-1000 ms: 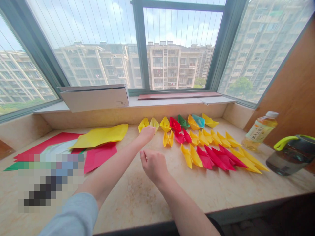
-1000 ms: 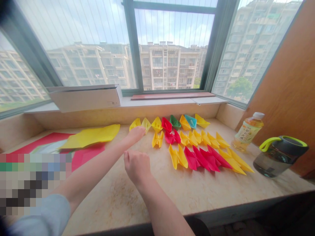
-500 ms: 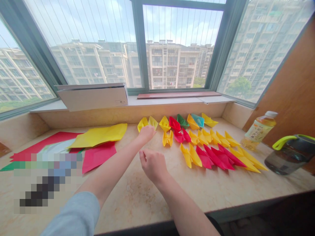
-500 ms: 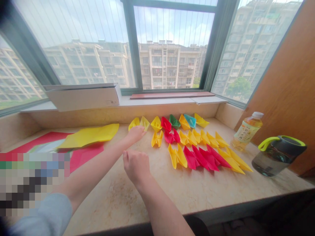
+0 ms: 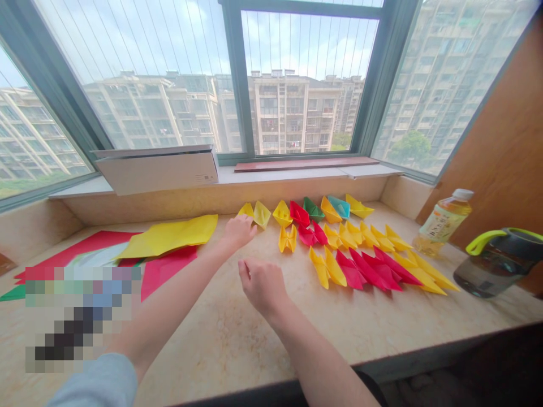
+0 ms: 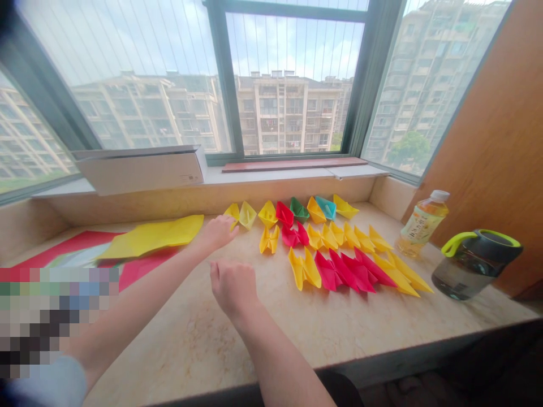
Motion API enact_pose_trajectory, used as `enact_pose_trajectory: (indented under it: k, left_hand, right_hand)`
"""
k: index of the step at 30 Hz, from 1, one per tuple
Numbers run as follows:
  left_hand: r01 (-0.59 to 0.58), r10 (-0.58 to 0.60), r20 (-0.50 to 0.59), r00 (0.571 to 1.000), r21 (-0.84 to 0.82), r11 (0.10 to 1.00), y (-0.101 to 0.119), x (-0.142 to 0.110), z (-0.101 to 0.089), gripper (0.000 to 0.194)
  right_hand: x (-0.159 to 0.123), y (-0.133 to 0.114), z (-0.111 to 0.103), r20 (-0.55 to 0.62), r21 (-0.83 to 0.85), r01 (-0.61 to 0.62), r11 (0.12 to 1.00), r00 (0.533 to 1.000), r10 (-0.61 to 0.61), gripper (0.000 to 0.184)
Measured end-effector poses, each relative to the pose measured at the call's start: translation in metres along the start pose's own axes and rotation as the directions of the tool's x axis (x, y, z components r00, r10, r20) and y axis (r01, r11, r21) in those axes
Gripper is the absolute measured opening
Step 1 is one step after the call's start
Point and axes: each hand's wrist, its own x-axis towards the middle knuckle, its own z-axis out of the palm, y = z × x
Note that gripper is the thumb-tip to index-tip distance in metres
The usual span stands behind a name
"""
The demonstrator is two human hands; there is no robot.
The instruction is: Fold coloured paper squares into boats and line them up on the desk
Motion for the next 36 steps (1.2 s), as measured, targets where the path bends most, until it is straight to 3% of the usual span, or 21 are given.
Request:
enact_pose_trajectory:
  k: [7, 16, 21, 24, 30, 36]
  left_hand:
    - [0.049, -0.048, 0.028, 0.998, -0.017, 0.999, -0.038, -0.016, 0.011, 0.048]
    - [0.062, -0.061, 0.021, 0.998, -0.049, 0.997, -0.039, -0.014, 0.026, 0.04]
    - [0.054, -0.054, -0.009, 0.999, -0.014, 0.998, -0.042, -0.025, 0.014, 0.044]
    - [0.052, -0.052, 0.014, 0.999, 0.025, 0.998, -0.056, -0.043, -0.009, 0.029]
    - [0.13, -0.14, 0.13, 0.982, 0.083, 0.988, -0.1, -0.111, -0.052, 0.037]
    - [0.219, -0.236, 0.245, 0.94, 0.092, 0.971, -0.124, -0.179, -0.035, 0.06]
  right_hand:
    - [0.0, 0.001, 0.002, 0.007, -0.025, -0.011, 1.0, 1.0, 0.011, 0.034]
    - [0.0, 0.003, 0.005, 0.01, -0.033, -0.025, 0.999, 1.0, 0.025, 0.036]
    - [0.0, 0.005, 0.004, 0.009, -0.042, -0.027, 0.999, 1.0, 0.028, 0.035]
    - [0.0, 0.006, 0.004, 0.013, -0.051, -0.028, 0.998, 0.999, 0.029, 0.036]
    - [0.0, 0.008, 0.004, 0.016, -0.03, -0.049, 0.998, 0.999, 0.049, 0.037]
    - [0.0, 0.011, 0.006, 0.018, 0.054, -0.09, 0.994, 0.996, 0.089, 0.037]
